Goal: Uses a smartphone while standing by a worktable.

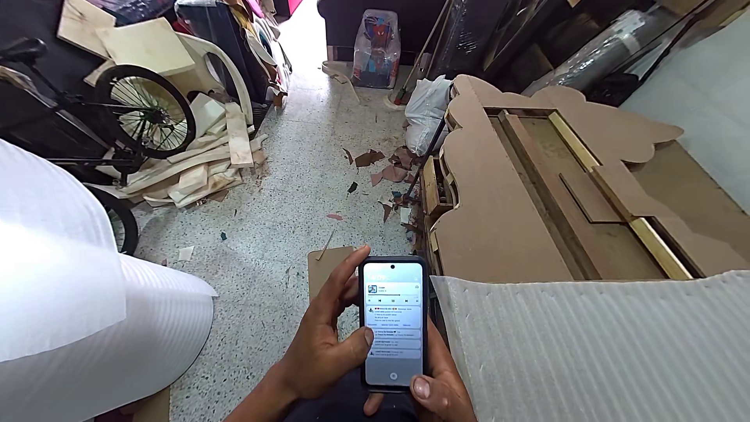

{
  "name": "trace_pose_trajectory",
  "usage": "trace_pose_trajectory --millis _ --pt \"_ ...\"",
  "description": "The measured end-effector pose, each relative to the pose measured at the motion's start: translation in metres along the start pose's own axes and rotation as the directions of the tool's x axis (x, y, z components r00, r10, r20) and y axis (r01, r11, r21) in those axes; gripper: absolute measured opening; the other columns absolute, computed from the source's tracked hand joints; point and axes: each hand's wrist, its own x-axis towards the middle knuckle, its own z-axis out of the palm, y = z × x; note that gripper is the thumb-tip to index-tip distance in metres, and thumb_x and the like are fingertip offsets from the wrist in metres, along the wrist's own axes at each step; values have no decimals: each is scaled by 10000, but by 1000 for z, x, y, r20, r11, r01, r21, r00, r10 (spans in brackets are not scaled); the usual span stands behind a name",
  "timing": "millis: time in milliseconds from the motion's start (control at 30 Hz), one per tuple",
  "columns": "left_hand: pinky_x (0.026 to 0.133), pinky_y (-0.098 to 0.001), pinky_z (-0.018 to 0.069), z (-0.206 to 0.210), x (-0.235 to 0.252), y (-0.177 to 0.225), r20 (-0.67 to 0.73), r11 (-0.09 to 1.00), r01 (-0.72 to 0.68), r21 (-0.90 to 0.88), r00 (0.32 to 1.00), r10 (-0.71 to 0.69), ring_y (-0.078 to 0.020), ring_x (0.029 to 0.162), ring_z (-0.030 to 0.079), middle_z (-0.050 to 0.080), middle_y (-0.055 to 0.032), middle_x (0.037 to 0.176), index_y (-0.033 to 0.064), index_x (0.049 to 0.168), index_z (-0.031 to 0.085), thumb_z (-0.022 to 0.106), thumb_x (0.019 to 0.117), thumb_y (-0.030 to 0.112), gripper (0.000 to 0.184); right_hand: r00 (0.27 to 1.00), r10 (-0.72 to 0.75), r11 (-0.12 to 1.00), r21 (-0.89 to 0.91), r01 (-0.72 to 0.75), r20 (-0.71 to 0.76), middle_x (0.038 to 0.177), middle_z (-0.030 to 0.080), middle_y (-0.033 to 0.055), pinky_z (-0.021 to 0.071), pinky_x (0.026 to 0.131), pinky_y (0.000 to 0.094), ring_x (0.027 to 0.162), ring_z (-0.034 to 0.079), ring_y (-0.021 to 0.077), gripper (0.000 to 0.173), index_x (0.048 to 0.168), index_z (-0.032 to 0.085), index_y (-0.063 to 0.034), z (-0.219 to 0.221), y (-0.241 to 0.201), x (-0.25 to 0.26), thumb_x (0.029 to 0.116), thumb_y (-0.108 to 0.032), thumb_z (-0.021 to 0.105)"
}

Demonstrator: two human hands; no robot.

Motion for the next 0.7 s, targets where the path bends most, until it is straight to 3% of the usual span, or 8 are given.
trace_pose_trajectory --millis 700 --pt "1006 -504 544 4 4 -1 71 1000 5 -15 997 -4 -344 1167 635 609 -193 1334 215 1628 242 689 939 261 823 996 -67 998 1 67 -51 1433 524 215 635 752 557 1138 654 417 794 1585 191 -163 3 7 -12 970 -259 683"
